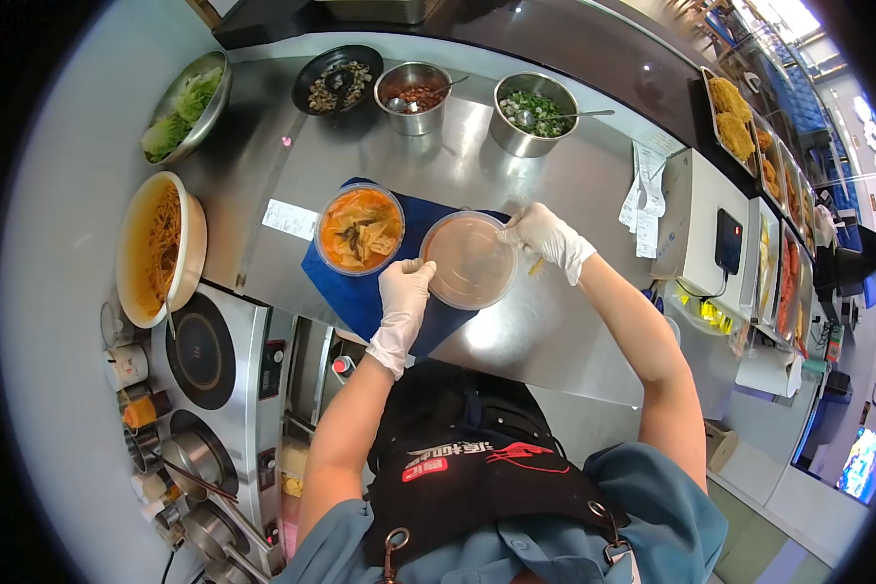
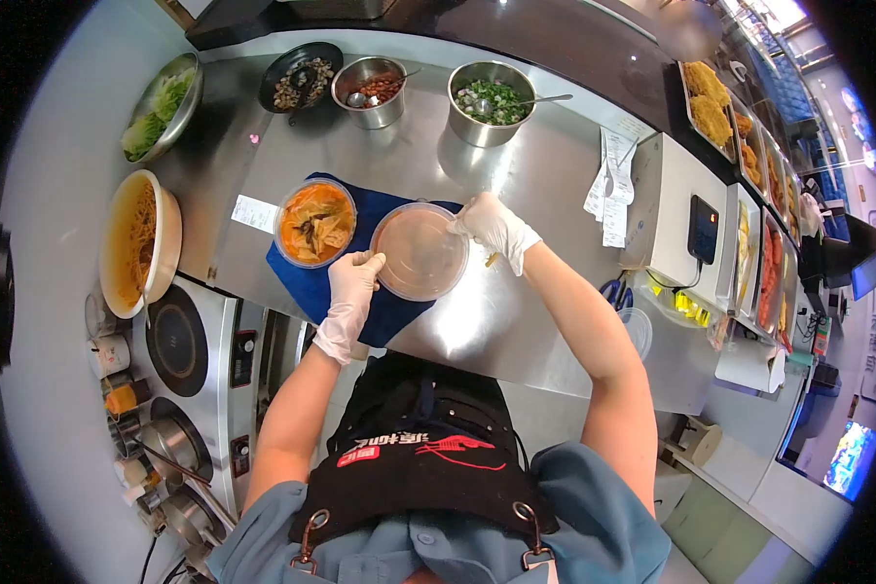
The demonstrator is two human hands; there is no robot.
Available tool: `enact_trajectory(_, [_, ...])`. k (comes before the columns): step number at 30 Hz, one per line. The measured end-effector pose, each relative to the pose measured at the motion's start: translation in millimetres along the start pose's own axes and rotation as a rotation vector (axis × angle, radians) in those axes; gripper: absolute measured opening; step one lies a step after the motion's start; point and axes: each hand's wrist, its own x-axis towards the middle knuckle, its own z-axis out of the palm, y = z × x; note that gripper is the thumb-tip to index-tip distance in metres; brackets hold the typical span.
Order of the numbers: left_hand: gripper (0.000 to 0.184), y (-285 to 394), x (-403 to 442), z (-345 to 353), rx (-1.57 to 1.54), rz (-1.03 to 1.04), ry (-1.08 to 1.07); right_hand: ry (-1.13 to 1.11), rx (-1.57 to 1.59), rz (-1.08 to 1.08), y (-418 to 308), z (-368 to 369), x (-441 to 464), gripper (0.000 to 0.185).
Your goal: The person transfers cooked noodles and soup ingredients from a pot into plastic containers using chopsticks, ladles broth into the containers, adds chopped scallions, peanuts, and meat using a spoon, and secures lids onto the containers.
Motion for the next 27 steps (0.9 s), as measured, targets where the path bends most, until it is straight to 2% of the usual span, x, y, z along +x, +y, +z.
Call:
enact_trajectory(3, [0.025, 1.5, -1.4, -0.1, -0.013, -0.008, 0.001, 0.096, -0.109, -0.021, -3.3, 6.7, -0.5, 0.024])
enact_trajectory(5, [0.025, 0.7, -0.8, 1.3, -0.004, -0.012, 0.007, 0.087, 0.005, 0.033, -5.1, 7.1, -3.1, 0.023])
enact_trajectory(12, [0.025, -7.8, 3.7, 4.4, 0.007, 0.026, 0.044, 0.090, 0.031, 0.079, -6.7, 8.9, -3.1, 0.023])
enact_trajectory(15, [0.025, -8.0, 6.8, 4.3, -0.003, 0.048, 0.043, 0.090, -0.122, 0.134, -5.7, 9.9, 1.3, 0.028])
enact_trajectory(17, [0.026, -11.8, 11.4, 5.0, 0.025, 0.105, 0.057, 0.070, -0.342, -0.028, 2.3, 10.7, 7.7, 0.032])
enact_trajectory(18, [0.026, -14.2, 12.4, 6.1, 0.056, 0.167, 0.072, 0.070, -0.343, -0.024, 7.3, 10.8, 9.0, 0.032])
enact_trajectory(20, [0.026, -3.5, 7.3, 7.1, 0.050, 0.149, 0.075, 0.149, -0.169, 0.204, -3.5, 15.0, 0.3, 0.031])
enact_trajectory(24, [0.028, 7.3, 10.0, 11.8, 0.107, 0.180, 0.071, 0.188, -0.036, 0.242, -0.7, 19.1, -18.0, 0.029])
enact_trajectory(26, [0.028, 5.1, 9.0, 14.1, 0.110, 0.174, 0.073, 0.126, 0.194, 0.106, 13.2, 22.2, -16.9, 0.029])
enact_trajectory(27, [0.029, 0.7, 7.2, 16.5, 0.212, 0.272, 0.142, 0.120, 0.193, 0.103, 19.6, 23.8, -15.9, 0.029])
